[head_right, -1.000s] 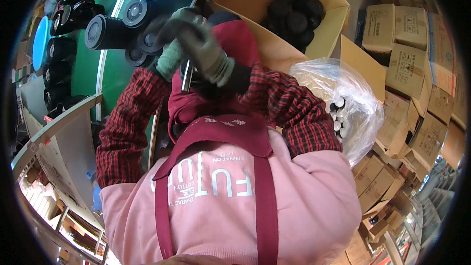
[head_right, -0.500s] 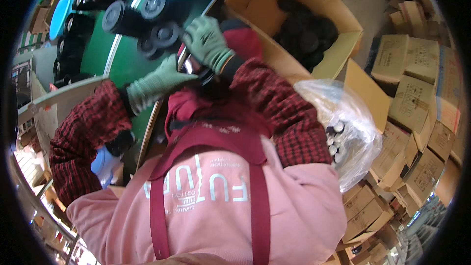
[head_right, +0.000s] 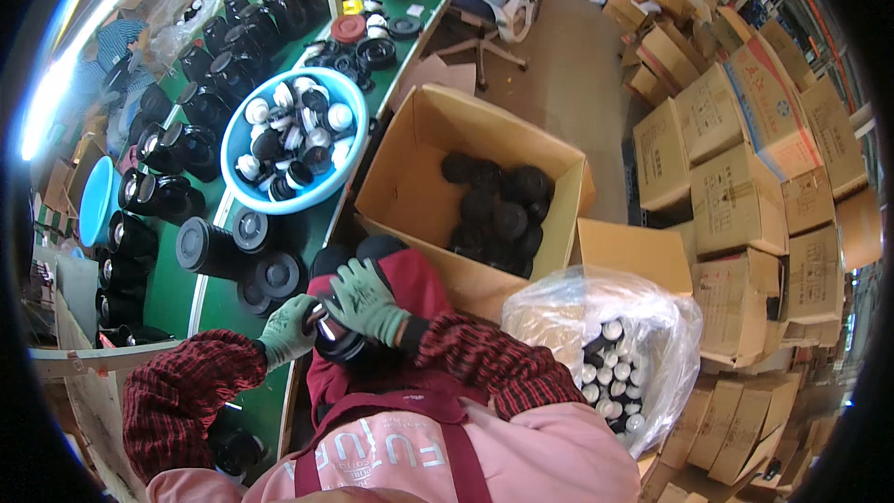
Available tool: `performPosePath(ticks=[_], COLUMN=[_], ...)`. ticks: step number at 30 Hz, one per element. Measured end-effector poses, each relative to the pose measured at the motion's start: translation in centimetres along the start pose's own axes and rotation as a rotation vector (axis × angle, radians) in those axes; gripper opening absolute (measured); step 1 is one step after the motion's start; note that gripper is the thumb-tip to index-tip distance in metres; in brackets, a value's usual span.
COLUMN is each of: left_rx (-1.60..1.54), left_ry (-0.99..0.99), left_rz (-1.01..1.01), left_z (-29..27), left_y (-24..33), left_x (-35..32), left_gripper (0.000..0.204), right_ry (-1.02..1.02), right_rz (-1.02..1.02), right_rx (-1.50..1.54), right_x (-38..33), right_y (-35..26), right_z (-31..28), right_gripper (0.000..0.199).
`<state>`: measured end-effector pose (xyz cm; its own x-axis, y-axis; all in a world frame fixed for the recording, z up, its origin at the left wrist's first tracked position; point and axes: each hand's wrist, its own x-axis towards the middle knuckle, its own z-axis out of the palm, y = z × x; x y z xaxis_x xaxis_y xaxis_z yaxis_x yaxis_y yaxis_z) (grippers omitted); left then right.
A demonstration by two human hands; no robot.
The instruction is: The person assembles black cylindrical kitchen appliances by inserting a metal rod into the base, attaching a lid, and placing the finished unit on the table. The person repeats this process for multiple units.
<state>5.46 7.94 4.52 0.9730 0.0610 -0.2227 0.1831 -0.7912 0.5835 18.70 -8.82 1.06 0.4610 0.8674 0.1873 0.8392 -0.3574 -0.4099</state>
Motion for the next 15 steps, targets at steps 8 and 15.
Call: performPosePath(ticks=[8, 15], left_rx=[-0.139, -0.169], left_ry=[-0.138, -0.15], left_rz=[-0.002, -0.035], left_z=[0.2, -0.8], left_y=[3.2, 4.5], left_x=[0.9, 0.8], left_gripper=[0.056, 0.045], right_ry=[-1.075, -2.105], right_rz=[-0.185, 0.157], right_rx=[0.074, 0.437], right_x=[5.7, 10.2], right_y=[5.2, 4.9], right_z=[-4.3, 0.5], right_gripper=[0.061, 0.02])
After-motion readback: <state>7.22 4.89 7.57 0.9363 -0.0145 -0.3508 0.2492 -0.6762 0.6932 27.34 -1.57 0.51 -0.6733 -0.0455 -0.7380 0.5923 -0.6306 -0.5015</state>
